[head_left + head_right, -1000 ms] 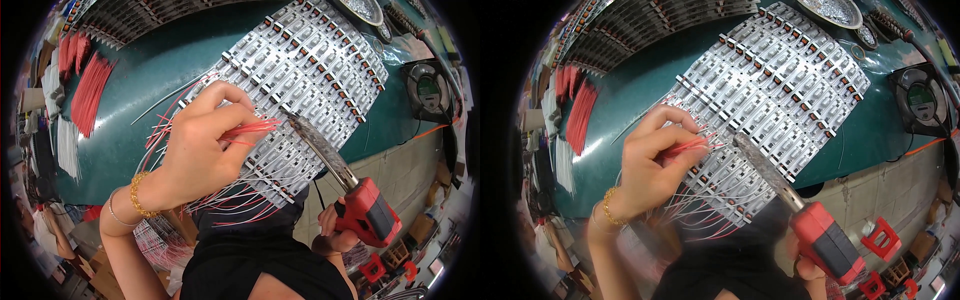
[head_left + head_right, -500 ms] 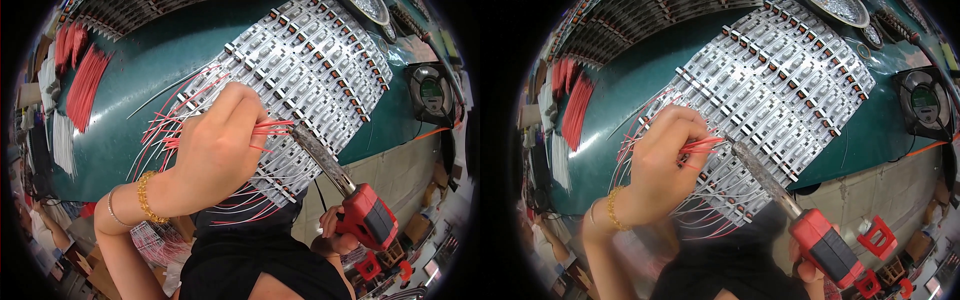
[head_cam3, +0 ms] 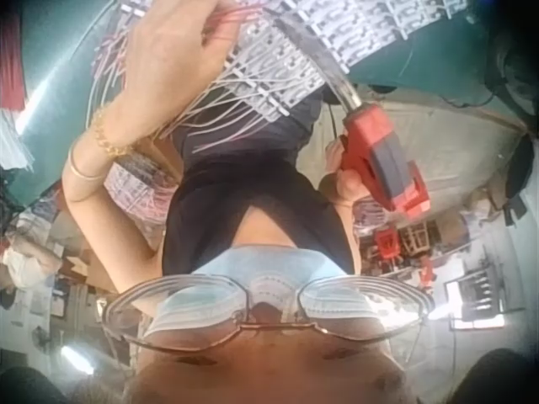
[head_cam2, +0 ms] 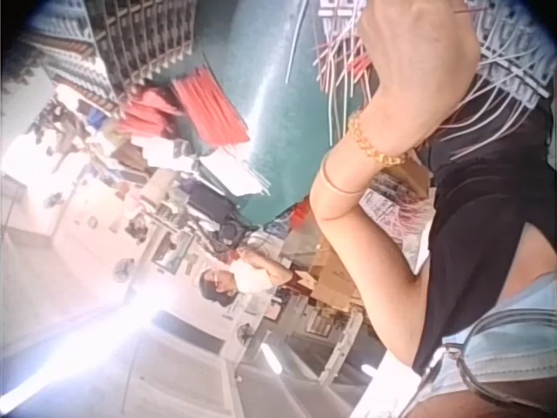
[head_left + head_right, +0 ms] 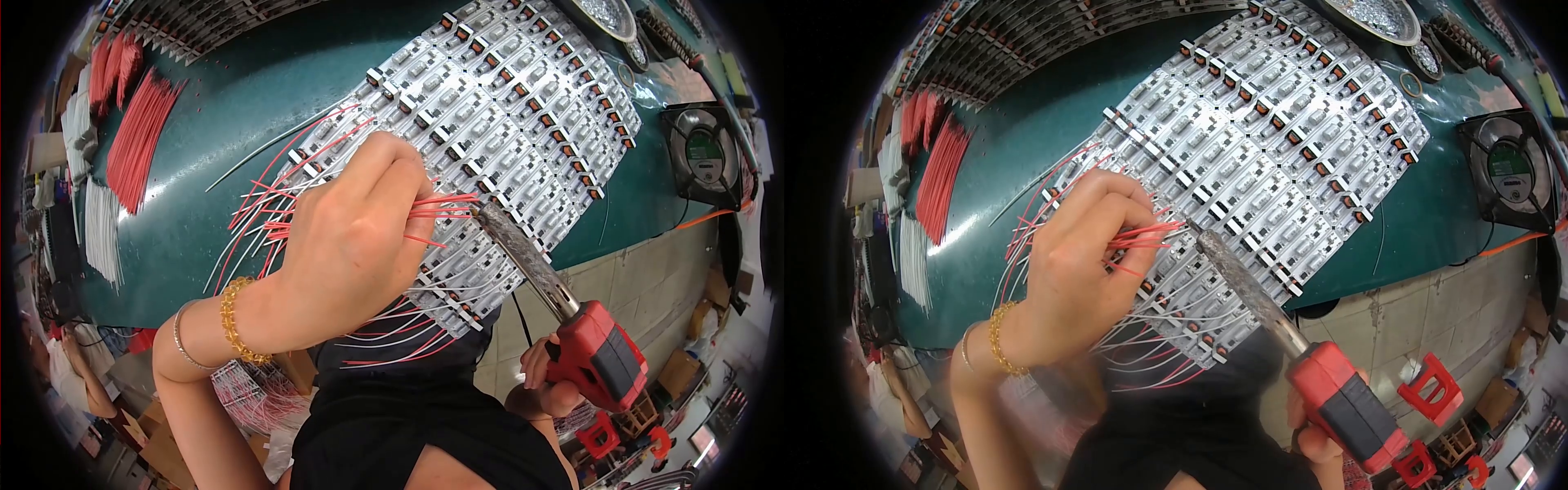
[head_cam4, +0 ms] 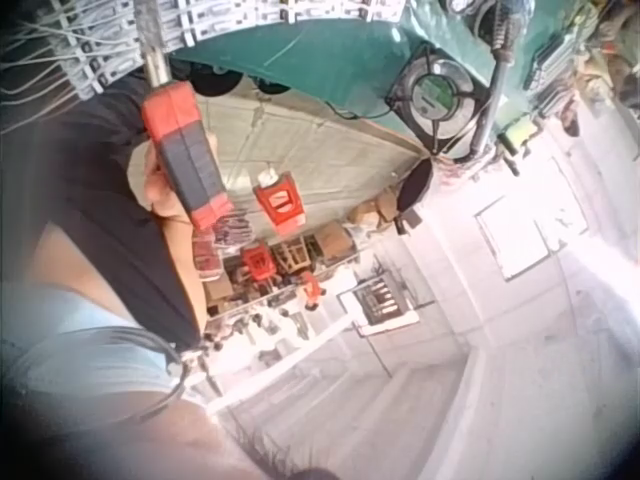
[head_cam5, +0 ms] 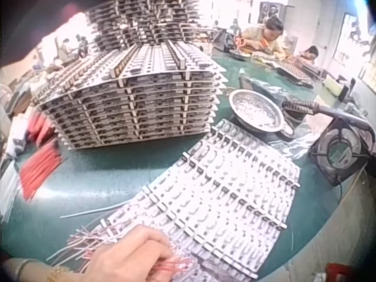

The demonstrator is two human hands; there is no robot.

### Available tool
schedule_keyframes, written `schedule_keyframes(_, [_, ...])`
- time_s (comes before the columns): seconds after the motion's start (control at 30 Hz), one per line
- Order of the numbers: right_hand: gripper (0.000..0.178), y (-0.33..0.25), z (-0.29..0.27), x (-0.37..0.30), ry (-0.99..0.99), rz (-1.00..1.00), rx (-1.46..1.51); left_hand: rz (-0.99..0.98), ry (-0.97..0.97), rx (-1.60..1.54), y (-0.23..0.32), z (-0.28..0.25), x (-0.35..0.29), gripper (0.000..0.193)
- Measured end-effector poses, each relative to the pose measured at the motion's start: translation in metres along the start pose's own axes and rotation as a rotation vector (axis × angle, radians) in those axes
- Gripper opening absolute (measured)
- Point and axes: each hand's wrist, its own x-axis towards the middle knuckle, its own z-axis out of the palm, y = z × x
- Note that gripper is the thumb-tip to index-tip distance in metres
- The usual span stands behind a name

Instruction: The person solders red and white wires onto an array of circuit boards using a soldering iron, picking up and positioning the wires by hand.

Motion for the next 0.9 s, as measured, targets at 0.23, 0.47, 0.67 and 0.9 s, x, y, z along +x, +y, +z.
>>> schedule_keyframes(0.23, [0.090,0.009,-0.012,0.002,-0.166,-0.113,-0.064,0.015,0.028,0.002,-0.001,0.000,-0.001,0.010])
schedule_keyframes(0.47, [0.094,0.005,-0.012,0.001,-0.167,-0.062,-0.078,0.017,0.019,0.005,-0.001,0.000,-0.002,0.011])
schedule_keyframes(0.67, [0.096,0.007,-0.016,0.001,-0.193,0.007,-0.100,0.015,0.017,0.010,0.000,0.000,-0.002,0.011])
schedule_keyframes(0.9, [0.094,0.006,-0.007,0.002,-0.141,-0.081,-0.080,0.023,0.019,0.020,-0.001,0.000,-0.002,0.011])
